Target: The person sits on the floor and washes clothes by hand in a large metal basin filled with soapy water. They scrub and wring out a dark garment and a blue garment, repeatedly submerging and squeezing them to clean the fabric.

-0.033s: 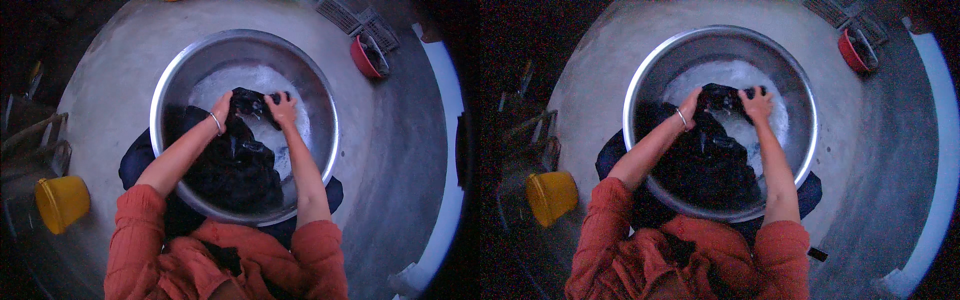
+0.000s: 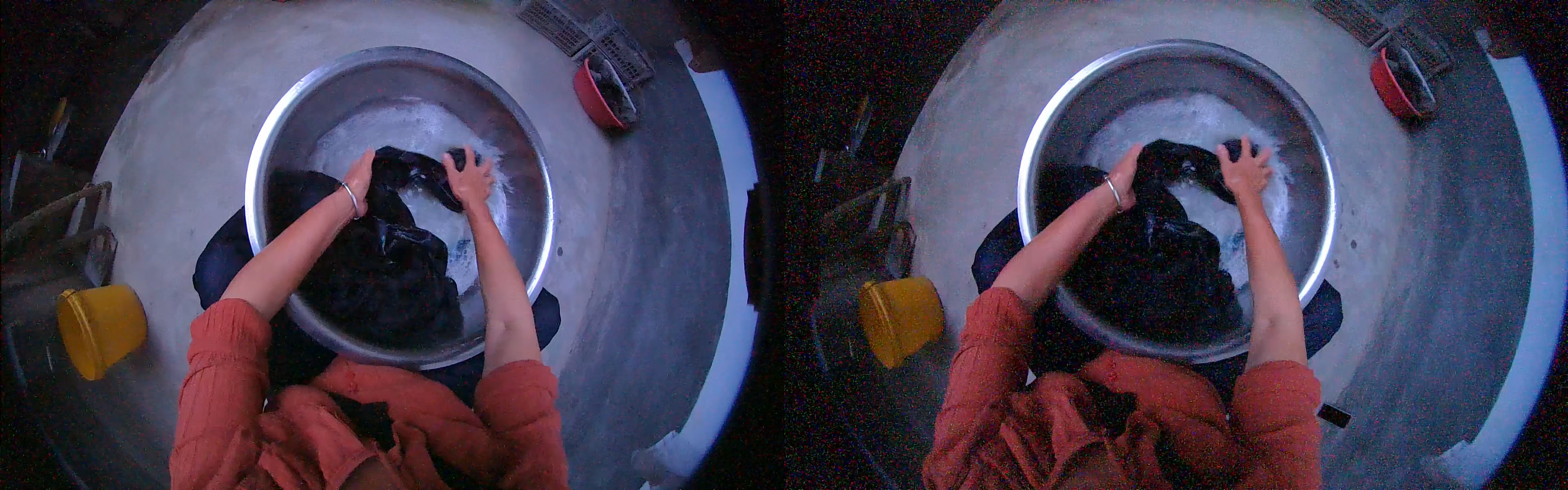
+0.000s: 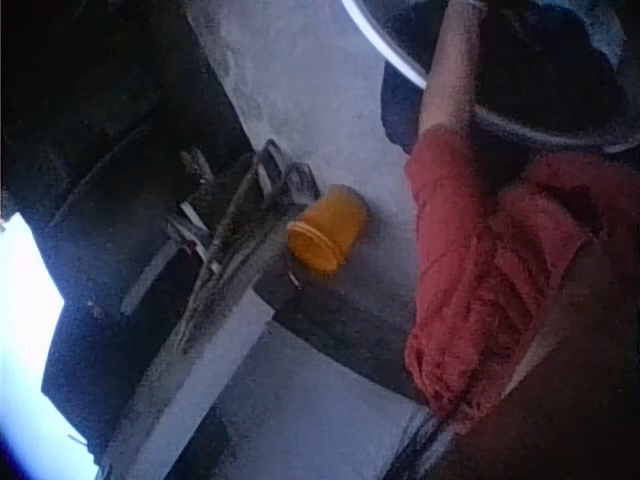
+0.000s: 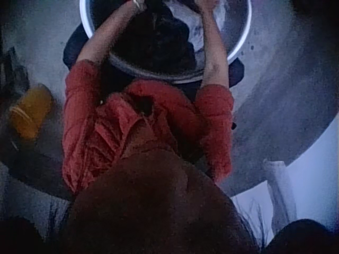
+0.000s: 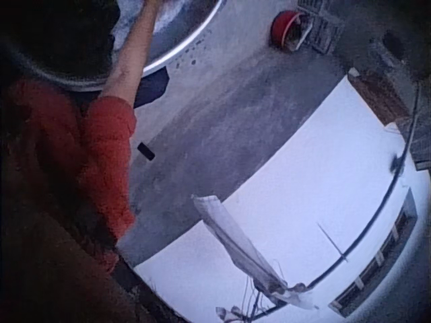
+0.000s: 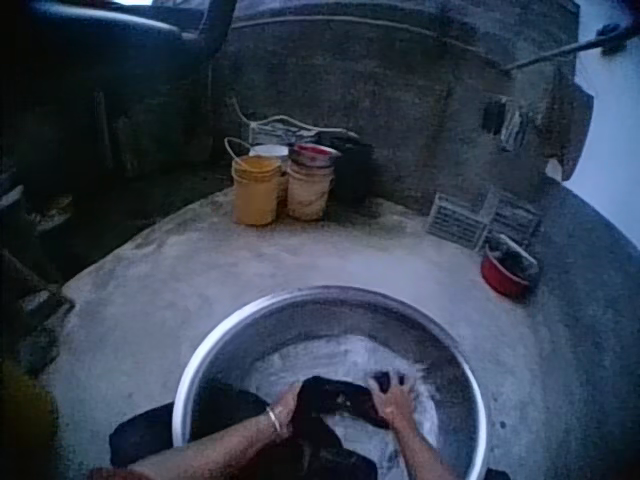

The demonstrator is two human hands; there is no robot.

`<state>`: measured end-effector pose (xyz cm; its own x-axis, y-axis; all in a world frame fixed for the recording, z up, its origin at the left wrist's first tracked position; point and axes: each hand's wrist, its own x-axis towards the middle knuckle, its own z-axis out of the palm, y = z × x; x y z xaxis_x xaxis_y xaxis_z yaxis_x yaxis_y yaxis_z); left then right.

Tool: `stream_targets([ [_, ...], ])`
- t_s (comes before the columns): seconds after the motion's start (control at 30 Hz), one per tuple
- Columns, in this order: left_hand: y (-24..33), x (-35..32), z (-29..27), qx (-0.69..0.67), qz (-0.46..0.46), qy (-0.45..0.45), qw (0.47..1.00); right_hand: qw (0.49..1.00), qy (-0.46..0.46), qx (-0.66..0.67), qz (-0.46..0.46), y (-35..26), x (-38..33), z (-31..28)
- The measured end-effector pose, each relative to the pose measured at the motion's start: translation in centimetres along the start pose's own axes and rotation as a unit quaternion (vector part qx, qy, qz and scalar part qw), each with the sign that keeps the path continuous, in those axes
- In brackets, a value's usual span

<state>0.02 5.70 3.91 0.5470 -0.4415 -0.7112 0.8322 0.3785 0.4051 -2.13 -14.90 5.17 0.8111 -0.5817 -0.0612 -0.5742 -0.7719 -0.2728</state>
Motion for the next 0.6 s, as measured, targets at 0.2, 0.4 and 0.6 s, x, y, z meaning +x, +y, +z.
stream_targets([
  [0.2,-1.6,0.5,0.7,0.03,0.041,0.016,0.999,0.967,-0.088,0.072,-0.228,0.2,-1.8,4.1],
  [0.4,1.2,-0.7,-2.3,-0.038,-0.018,-0.263,0.964,0.85,-0.043,0.408,-0.331,-9.0,-12.4,-3.6],
  [0.6,-2.2,-3.6,1.8,-0.053,0.04,-0.115,0.991,0.904,0.163,0.273,-0.287,-7.6,-9.1,-1.8],
])
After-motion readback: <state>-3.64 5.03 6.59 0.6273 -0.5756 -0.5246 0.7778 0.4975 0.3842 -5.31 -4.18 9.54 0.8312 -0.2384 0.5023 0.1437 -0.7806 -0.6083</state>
